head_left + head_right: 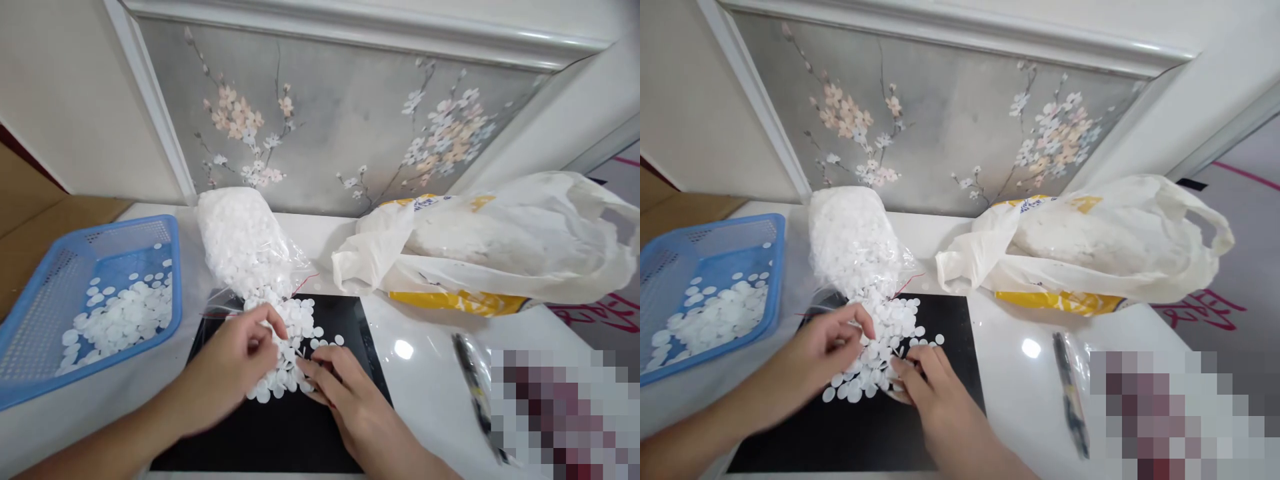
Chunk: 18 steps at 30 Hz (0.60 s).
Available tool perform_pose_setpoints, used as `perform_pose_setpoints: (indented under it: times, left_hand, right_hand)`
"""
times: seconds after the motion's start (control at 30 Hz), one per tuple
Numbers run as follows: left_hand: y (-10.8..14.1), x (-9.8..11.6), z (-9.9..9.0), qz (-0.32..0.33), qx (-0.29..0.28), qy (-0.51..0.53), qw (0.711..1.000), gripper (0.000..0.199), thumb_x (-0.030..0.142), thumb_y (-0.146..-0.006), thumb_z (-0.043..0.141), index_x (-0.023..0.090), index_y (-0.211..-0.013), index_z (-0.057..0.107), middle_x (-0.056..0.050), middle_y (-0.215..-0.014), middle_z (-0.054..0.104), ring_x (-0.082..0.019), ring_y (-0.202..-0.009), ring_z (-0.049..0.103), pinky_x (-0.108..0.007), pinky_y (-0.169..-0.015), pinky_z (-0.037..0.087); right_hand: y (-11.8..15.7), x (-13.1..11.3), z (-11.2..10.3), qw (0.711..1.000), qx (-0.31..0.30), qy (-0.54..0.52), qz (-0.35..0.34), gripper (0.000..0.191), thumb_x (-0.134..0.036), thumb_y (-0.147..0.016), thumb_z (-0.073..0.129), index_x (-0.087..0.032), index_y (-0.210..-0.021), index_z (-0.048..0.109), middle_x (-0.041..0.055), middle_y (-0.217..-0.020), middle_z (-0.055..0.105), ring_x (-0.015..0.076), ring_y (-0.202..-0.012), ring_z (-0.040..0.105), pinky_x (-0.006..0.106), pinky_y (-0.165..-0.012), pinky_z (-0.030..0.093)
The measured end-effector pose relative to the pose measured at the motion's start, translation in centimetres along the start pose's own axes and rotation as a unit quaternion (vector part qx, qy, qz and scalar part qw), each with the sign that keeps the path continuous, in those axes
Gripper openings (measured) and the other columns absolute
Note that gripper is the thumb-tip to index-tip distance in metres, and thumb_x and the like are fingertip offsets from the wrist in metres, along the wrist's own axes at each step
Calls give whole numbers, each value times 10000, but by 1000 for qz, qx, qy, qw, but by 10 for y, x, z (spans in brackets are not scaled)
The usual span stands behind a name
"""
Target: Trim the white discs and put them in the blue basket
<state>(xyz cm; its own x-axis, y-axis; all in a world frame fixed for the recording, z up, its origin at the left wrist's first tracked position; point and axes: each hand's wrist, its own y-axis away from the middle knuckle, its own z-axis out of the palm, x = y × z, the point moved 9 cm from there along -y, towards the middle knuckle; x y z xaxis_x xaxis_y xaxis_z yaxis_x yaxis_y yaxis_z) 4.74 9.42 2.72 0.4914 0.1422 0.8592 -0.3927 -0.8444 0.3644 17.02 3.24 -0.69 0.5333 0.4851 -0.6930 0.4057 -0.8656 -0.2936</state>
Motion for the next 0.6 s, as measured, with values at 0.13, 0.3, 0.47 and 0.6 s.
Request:
perform_pose_setpoints:
  times: [0.13,0.3,0.47,0.6]
  left_hand:
    - [13,-6,33,104,12,-400,911,185,220,-815,554,251,-993,592,18,-645,632,-173,-551,561,-245,-500,256]
    - [31,-11,49,228,46,-528,817,222,134,-853,545,239,-1039,605,-2,-688,688,-215,-610,651,-267,-517,366]
    - [36,-10,34,266,94,-519,807,242,201,-871,590,193,-1112,578,10,-664,668,-210,-565,643,-293,-506,383]
    - [40,-5,45,324,66,-517,789,317,180,-892,584,190,-1206,544,26,-667,653,-186,-558,629,-296,-513,377]
  right_hand:
    - [1,-9,-6,999,-40,-11,-6,298,-84,-961,377,-213,-1128,587,89,-1009,576,163,-878,631,234,-747,576]
    - [2,14,-26,994,-12,22,110,251,-252,-988,404,-228,-766,519,11,-768,573,144,-613,604,238,-581,512]
    - [3,22,-34,982,-25,32,185,287,-232,-1009,311,-237,-846,547,13,-764,630,165,-686,639,252,-623,522]
    - [-2,15,-35,991,-11,6,131,238,-196,-983,369,-216,-940,602,48,-884,611,154,-746,672,248,-697,551]
